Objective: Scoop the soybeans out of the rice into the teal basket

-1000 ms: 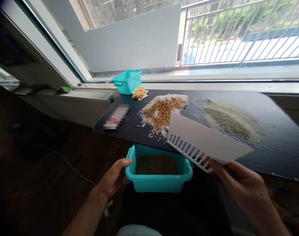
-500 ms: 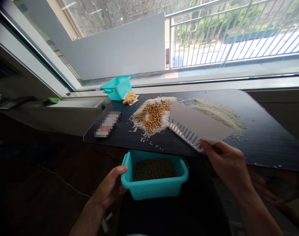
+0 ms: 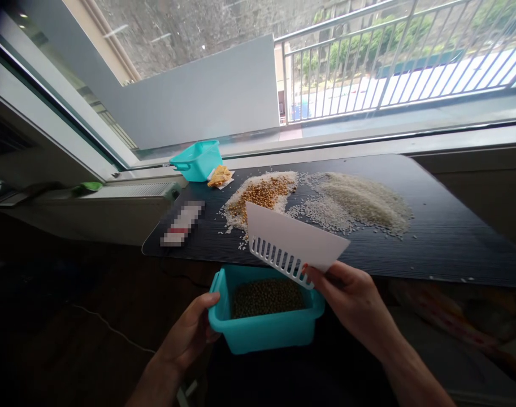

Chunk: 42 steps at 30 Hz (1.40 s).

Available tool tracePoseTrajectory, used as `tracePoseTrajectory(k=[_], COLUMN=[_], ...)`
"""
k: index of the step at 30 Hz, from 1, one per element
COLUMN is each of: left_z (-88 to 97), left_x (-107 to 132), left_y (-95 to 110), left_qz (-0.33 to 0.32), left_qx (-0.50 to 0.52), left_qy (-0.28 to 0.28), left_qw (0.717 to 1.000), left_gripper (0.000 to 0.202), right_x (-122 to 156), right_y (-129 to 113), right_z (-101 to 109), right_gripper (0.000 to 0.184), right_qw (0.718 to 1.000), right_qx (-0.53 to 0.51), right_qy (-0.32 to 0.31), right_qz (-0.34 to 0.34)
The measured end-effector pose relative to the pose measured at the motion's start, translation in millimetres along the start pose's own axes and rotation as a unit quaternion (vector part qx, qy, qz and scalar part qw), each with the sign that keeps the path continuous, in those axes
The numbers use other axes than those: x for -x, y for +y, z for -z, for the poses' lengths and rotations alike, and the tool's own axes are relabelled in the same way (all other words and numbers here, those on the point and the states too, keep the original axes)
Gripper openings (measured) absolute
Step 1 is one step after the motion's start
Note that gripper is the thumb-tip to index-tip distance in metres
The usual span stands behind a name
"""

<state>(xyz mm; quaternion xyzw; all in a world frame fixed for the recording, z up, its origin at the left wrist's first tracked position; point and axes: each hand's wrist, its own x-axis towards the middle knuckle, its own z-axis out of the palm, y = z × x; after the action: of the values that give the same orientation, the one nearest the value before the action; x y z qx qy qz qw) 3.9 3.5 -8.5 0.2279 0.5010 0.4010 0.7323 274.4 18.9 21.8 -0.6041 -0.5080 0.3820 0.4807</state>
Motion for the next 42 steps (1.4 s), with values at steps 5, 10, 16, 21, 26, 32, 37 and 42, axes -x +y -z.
tracePoseTrajectory(k=[5,10,16,21,26,32,37,42], left_z=[0.3,0.2,-1.0,-3.6,-5.4,-3.7,-4.0,-6.2], left_x=[1.2,0.2,-0.4,0.9,-1.8,-1.9,-3.5,-4.7], left_y=[-0.7,-1.5,-1.8,-0.3,-1.3,-2.1,-2.1,-2.2], left_qz=[-0.007,-0.006,-0.011,-0.007,-0.004,0.004,-0.001,0.005], left_qx=[0.002,0.01,0.007,0.007,0.003,0.003,0.007,0.013], left_qy=[-0.002,-0.006,-0.009,0.0,-0.003,0.0,-0.002,0.005], left_qw=[1.0,1.0,1.0,1.0,1.0,1.0,1.0,1.0], left_gripper=[0.035,0.035,0.036,0.037,0.038,0.036,0.037,0.036], right_x=[-12.2,-30.5,-52.6,-58.8,-60.5,-73.6,-76.7,-78.4], right_y=[3.3,4.5,4.0,9.3,5.7,3.5,8.7,5.5], right_z=[5.0,20.0,19.7,39.7,29.6,3.6,37.8,41.5], right_gripper=[0.03,0.023,0.024,0.026,0.026,0.024,0.026,0.027], right_qw=[0.999,0.989,0.978,0.959,0.973,0.977,0.953,0.956], right_qx=[0.029,0.079,0.146,0.183,0.123,0.136,0.182,0.166], right_qy=[0.015,0.124,0.149,0.216,0.197,0.166,0.242,0.243], right_qz=[0.011,0.002,0.005,0.0,0.017,0.016,0.006,0.019])
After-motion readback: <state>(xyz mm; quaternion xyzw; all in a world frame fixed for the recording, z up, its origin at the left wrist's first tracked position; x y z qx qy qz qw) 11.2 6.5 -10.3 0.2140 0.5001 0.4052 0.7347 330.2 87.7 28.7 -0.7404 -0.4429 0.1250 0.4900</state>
